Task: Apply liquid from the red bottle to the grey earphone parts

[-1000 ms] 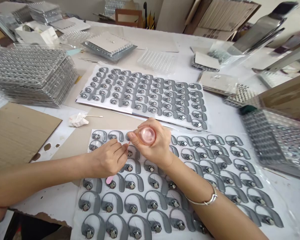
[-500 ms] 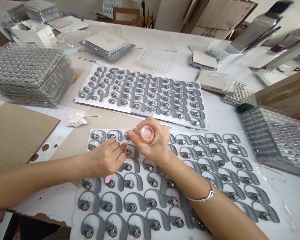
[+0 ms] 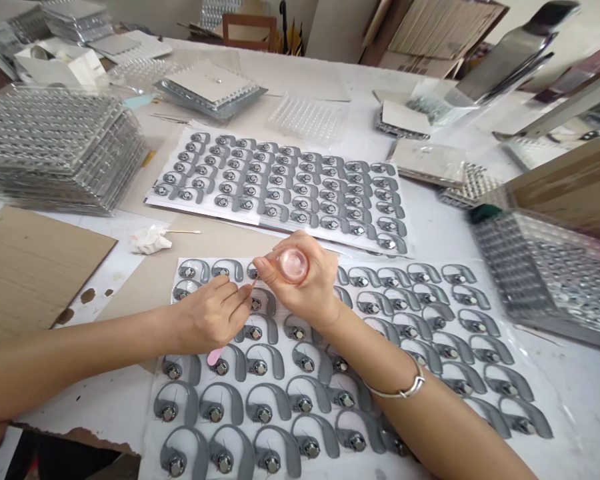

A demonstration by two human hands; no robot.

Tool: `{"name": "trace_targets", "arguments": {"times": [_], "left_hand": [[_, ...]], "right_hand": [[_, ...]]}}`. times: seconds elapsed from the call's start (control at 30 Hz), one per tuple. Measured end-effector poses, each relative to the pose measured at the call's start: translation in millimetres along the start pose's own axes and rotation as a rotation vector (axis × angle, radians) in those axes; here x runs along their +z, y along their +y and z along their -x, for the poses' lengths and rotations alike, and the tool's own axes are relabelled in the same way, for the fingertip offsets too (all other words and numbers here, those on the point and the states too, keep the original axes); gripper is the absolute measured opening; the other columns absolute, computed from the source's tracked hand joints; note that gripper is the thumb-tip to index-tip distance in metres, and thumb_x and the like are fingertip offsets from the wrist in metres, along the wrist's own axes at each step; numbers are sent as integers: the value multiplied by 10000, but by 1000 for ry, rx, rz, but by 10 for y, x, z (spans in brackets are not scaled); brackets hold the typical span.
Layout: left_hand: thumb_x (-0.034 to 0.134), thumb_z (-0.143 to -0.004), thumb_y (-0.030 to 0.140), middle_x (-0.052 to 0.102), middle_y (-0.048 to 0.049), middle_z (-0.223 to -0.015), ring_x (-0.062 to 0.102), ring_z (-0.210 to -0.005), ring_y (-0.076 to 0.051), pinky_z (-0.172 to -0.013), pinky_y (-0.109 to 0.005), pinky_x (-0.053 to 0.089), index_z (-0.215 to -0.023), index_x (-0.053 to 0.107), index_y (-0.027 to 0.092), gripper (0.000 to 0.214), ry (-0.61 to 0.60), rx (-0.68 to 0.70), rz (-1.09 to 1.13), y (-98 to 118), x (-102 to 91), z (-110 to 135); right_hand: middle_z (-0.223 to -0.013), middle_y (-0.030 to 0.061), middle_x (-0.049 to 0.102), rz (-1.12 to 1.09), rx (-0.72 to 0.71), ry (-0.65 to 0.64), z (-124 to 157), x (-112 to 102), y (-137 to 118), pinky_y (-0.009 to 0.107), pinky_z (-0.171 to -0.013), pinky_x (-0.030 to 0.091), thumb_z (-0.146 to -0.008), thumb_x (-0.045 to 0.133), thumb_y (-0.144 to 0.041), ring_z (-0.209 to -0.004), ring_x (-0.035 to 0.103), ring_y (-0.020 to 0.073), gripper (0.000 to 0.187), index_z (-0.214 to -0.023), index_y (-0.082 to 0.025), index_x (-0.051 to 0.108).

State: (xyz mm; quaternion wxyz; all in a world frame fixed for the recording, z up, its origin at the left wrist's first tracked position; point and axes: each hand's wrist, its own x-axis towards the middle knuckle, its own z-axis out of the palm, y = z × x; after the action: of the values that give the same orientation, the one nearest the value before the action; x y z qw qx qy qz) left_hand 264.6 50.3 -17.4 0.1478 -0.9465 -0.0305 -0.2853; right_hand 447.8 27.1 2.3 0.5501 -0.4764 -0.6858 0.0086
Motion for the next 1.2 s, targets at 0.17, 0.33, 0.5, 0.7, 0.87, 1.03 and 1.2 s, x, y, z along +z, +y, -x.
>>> {"name": "trace_targets", "arguments": {"times": [0.17,0.33,0.5,0.7,0.87,1.03,1.2], "left_hand": [[513,-838,-7,614,-79,-597,532,-540,-175,-538,-321,381,-715,547,103,168,2,-1,-13,-1,5,-12],[530,-828,-18,595,-59,-560,525,-514,-174,-516,-313,373,-711,564,93,165,20,-20,-8,4,8,-21],[518,-845,-9,626,-80,-600,548,-537,-180,-523,-314,390,-723,565,93,165,7,-5,-3,-8,-8,-23],[496,-855,4,629,-98,-611,552,-540,-189,-521,-318,400,-753,564,82,146,3,-2,16,-12,-7,-18],[458,-872,-1,621,-87,-602,548,-538,-185,-520,-311,400,-751,552,98,182,3,-10,0,-9,-1,-11],[485,-853,-7,631,-101,-606,550,-542,-189,-531,-319,415,-756,563,86,155,32,-22,7,-4,14,-3],[456,-875,-2,635,-99,-626,550,-554,-187,-542,-316,415,-754,553,100,186,24,-25,9,1,24,12]], "right_hand": [[-640,-22,596,1,-2,1,-2,-7,-5,260,-485,458,-750,735,-227,-524,559,117,167,-786,-225,572],[-649,-17,597,-7,0,17,9,-11,24,267,-502,469,-747,737,-217,-536,560,117,164,-780,-221,576],[-649,-18,597,-18,-18,26,9,-5,29,275,-505,471,-753,732,-218,-539,556,120,164,-795,-225,574],[-653,-18,594,-9,-40,24,4,0,31,284,-500,466,-759,729,-206,-541,557,124,165,-794,-231,570],[-665,-17,590,-10,-37,21,13,-11,50,278,-509,464,-752,737,-196,-550,554,116,172,-796,-224,572],[-668,-18,588,4,-33,16,19,-23,48,275,-520,461,-757,731,-193,-555,551,110,166,-795,-220,571],[-667,-18,588,16,-23,14,29,-28,52,277,-524,459,-761,727,-200,-550,545,109,163,-790,-217,567]]}}
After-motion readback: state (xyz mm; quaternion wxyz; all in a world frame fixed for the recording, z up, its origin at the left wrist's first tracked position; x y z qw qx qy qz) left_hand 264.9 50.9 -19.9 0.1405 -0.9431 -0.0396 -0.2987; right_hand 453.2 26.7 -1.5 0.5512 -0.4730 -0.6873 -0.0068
